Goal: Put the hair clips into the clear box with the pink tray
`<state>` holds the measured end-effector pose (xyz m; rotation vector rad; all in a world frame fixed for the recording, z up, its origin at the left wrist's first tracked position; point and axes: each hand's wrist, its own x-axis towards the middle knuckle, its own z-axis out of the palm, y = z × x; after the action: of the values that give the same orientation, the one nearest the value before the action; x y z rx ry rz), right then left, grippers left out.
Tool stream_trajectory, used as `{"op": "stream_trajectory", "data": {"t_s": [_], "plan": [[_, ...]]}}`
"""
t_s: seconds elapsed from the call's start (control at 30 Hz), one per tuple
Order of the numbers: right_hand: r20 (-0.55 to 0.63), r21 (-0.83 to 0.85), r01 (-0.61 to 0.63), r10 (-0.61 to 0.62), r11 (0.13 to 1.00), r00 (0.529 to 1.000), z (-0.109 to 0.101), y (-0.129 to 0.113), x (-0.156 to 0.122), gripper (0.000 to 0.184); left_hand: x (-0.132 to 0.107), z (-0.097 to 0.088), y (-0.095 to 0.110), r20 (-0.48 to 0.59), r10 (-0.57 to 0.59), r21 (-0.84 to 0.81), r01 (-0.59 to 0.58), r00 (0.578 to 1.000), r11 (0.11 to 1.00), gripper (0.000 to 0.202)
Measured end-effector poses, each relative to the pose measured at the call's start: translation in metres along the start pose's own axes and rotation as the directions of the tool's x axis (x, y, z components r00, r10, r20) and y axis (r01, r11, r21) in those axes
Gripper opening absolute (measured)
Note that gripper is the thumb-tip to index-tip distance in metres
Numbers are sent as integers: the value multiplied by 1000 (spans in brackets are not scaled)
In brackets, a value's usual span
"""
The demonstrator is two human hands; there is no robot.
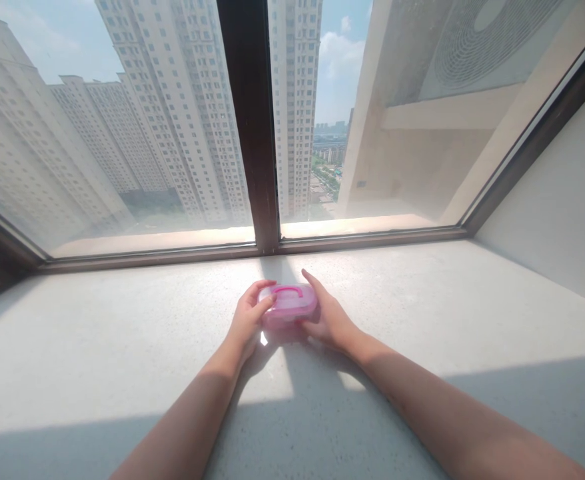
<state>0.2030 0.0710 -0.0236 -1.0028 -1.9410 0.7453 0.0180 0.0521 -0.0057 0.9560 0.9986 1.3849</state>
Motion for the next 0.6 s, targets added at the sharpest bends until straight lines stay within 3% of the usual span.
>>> {"op": "stream_trajectory", "data": {"t_s": [0.27,0.47,0.6], "plan": [[48,65,-23,20,998,999,-1,-1,1,88,8,-8,-3,50,27,-7,-27,998,1000,37],[142,153,-94,72,984,987,-8,-5,1,82,17,-16,-7,4,111,30,-111,994,993,40],[27,144,-96,93,985,995,-16,-4,1,72,23,-22,-9,-127,122,71,-113,984,991,36]]}}
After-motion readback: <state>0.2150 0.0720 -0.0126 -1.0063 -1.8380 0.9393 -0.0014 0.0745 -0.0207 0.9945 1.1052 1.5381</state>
